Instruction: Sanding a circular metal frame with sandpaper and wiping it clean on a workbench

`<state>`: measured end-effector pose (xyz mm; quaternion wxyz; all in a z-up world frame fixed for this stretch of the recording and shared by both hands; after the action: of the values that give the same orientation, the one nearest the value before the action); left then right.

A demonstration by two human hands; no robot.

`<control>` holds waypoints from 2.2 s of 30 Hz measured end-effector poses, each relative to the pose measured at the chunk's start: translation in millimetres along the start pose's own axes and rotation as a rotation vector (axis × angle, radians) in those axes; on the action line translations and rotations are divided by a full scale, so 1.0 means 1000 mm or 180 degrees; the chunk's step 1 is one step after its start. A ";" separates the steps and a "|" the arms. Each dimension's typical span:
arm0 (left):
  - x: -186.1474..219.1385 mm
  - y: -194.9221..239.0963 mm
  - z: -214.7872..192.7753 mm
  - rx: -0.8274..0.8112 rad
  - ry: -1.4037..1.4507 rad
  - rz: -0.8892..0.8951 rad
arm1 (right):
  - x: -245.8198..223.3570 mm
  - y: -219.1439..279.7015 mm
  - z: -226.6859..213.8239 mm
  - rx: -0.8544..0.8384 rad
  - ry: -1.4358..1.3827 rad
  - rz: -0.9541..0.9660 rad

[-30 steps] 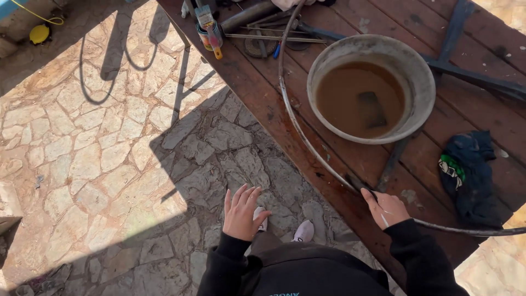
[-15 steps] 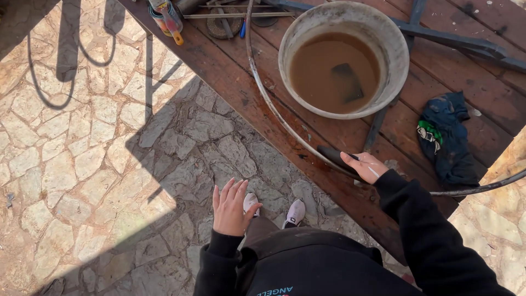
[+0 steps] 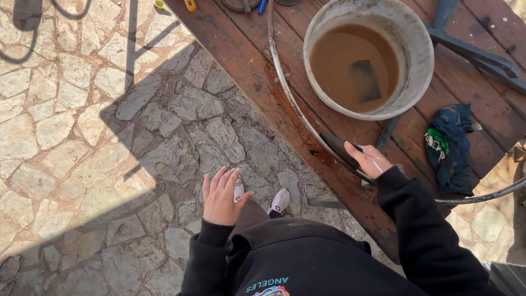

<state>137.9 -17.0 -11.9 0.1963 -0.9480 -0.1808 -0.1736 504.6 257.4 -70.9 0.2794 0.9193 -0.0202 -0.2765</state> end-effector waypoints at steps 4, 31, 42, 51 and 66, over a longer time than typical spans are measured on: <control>-0.007 -0.017 -0.003 -0.0181 0.0126 0.0017 | -0.002 0.003 0.011 0.0119 0.0204 0.0105; -0.171 -0.106 0.027 -0.0256 0.0352 0.0028 | -0.162 -0.067 0.022 0.0944 0.0462 0.0528; -0.191 -0.103 0.035 -0.0204 0.0407 -0.0015 | -0.291 -0.018 0.041 0.1693 0.1711 -0.3608; -0.215 -0.054 0.028 -0.0131 0.0417 -0.0351 | -0.190 0.100 0.018 0.1119 0.3785 -0.4957; -0.243 -0.016 0.001 0.0079 0.0264 -0.0599 | -0.292 -0.027 0.029 0.0720 0.4343 -0.5460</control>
<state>-81.1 -69.4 -105.3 0.1982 -0.9163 -0.2629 -0.2280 239.1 321.7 40.2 -0.1387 0.6079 0.7582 0.1906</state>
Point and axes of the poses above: each hand's wrist, its own y-axis away from the middle knuckle, its own z-axis out of the palm, x = y × z, the point moved 6 cm from there along -y, towards the middle knuckle, and after that the axes turned 15 degrees about x, right-handed, at the moved point
